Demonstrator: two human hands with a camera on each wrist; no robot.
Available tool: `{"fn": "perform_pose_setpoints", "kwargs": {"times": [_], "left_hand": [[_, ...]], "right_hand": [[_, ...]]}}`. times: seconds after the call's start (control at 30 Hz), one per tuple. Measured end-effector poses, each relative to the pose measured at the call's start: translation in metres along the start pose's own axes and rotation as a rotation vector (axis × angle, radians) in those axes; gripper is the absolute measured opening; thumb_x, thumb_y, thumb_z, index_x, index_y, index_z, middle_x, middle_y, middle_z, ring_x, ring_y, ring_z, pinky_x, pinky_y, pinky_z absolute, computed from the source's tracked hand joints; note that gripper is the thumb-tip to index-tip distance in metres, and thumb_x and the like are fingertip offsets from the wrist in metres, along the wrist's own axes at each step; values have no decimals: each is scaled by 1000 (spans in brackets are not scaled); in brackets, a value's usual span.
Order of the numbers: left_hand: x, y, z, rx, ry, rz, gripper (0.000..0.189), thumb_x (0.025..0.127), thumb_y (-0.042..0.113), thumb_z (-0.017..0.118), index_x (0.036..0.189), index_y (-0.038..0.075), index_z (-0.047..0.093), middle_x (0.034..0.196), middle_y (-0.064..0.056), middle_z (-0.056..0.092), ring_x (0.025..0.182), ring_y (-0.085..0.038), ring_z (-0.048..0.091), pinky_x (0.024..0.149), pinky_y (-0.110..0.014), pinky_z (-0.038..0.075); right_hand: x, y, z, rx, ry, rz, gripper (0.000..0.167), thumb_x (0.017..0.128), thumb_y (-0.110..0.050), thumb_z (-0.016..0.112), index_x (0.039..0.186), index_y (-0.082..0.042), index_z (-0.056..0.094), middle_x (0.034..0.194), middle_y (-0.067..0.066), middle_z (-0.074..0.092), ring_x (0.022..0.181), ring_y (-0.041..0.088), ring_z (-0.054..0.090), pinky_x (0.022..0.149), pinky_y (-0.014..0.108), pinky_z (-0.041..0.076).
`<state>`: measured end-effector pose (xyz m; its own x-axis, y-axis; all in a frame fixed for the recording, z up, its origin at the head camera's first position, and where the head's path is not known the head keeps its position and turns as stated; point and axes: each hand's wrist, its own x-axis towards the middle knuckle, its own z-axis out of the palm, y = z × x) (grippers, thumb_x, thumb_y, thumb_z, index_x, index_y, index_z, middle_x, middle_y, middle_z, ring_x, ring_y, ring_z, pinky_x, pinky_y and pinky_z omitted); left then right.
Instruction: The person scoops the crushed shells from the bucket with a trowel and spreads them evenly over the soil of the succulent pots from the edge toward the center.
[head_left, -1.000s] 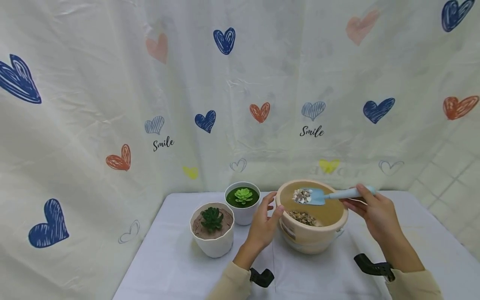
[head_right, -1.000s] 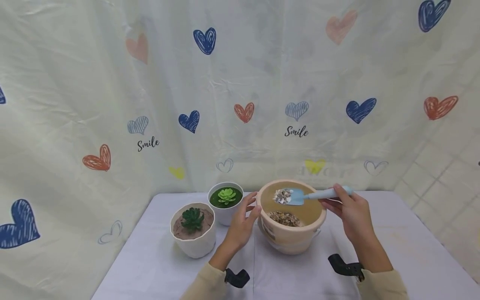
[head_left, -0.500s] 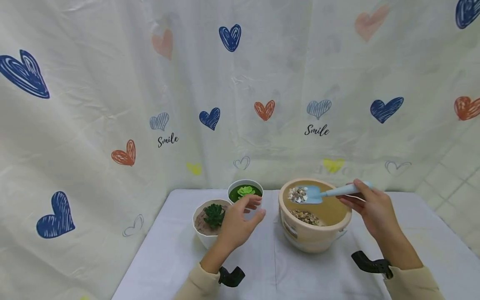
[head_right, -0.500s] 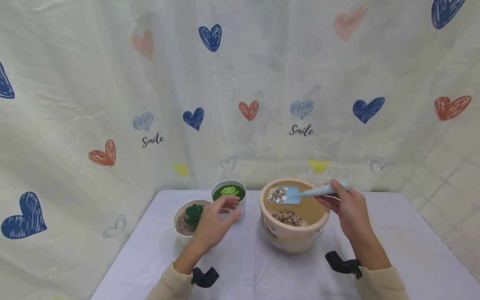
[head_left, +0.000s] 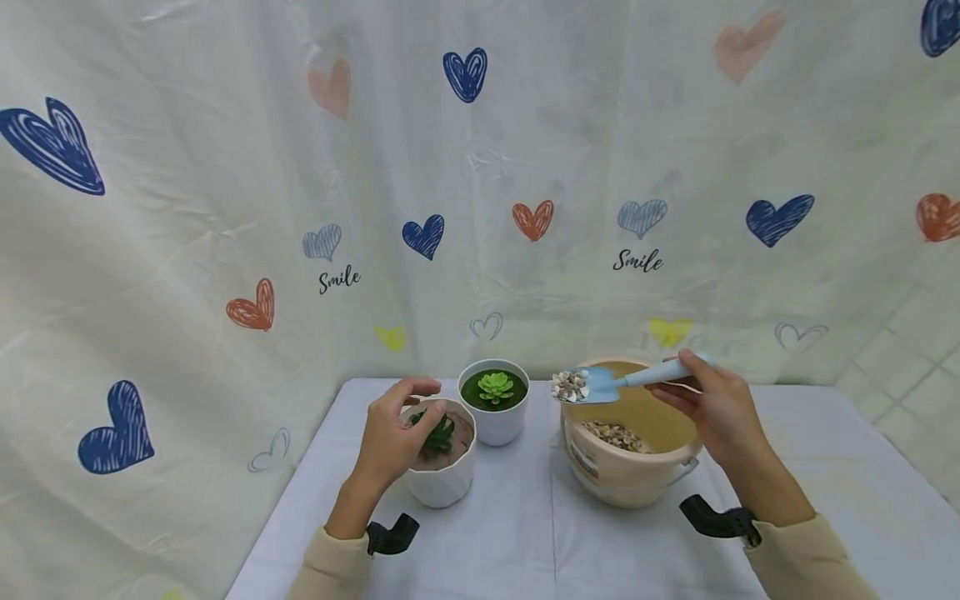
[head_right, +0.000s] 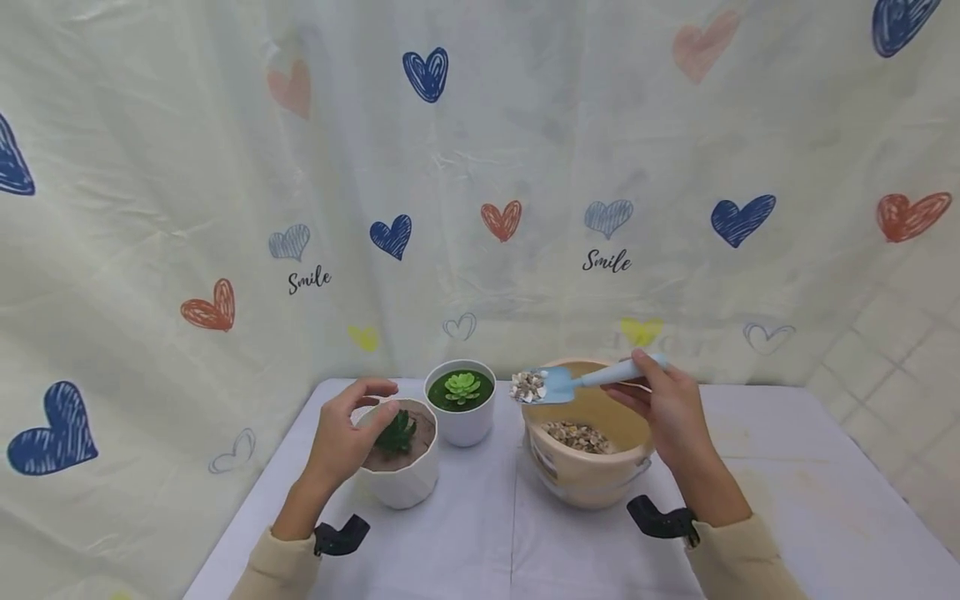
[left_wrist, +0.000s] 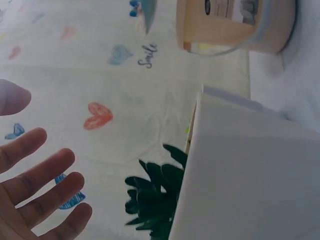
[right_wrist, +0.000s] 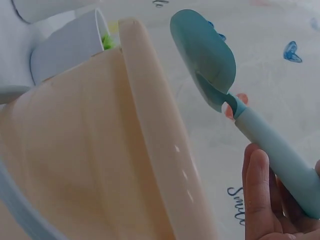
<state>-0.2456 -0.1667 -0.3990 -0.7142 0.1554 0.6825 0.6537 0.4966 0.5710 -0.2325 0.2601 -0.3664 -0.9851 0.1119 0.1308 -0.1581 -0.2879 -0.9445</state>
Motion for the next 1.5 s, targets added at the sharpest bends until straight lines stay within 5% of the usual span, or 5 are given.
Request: {"fn": "perform_pose_setpoints", "kwargs": {"times": [0.33,0.57,0.73,1.13,1.5], "left_hand": [[-18,-34,-19,68,-40,-185,32,93,35,73,122,23,68,124,4,68,122,-20,60,104,-49,47],[-38,-59,-17,34,-152,-315,58,92,47,72,143,27,53,145,1,53,136,-34,49,109,-61,41],[-46,-68,-12,-20,-214,-395,78,87,49,77,153,28,41,156,-1,44,141,-33,44,110,-59,39],[-59,-74,-1,-84,-293,-486,126,62,46,97,161,30,21,161,-13,37,147,-38,39,112,-65,37],[-59,-74,2,-87,-259,-511,134,58,42,100,163,20,20,157,-18,42,142,-38,45,111,-62,39]], "right_hand": [[4,10,28,35,-58,65,29,102,-38,61,108,-9,66,94,-1,75,87,18,78,77,29,62],[5,19,43,36,-76,133,25,102,-37,60,102,-13,68,93,-1,77,89,16,78,74,27,62],[6,25,55,18,-86,166,26,102,-40,60,103,-15,65,94,-3,76,91,13,78,74,25,61],[12,42,78,-11,-99,164,27,104,-37,57,99,-13,68,96,-3,73,91,15,78,73,25,61],[17,48,97,-64,-78,183,35,105,-39,56,116,-6,59,100,-2,70,90,15,78,75,26,61]]}}
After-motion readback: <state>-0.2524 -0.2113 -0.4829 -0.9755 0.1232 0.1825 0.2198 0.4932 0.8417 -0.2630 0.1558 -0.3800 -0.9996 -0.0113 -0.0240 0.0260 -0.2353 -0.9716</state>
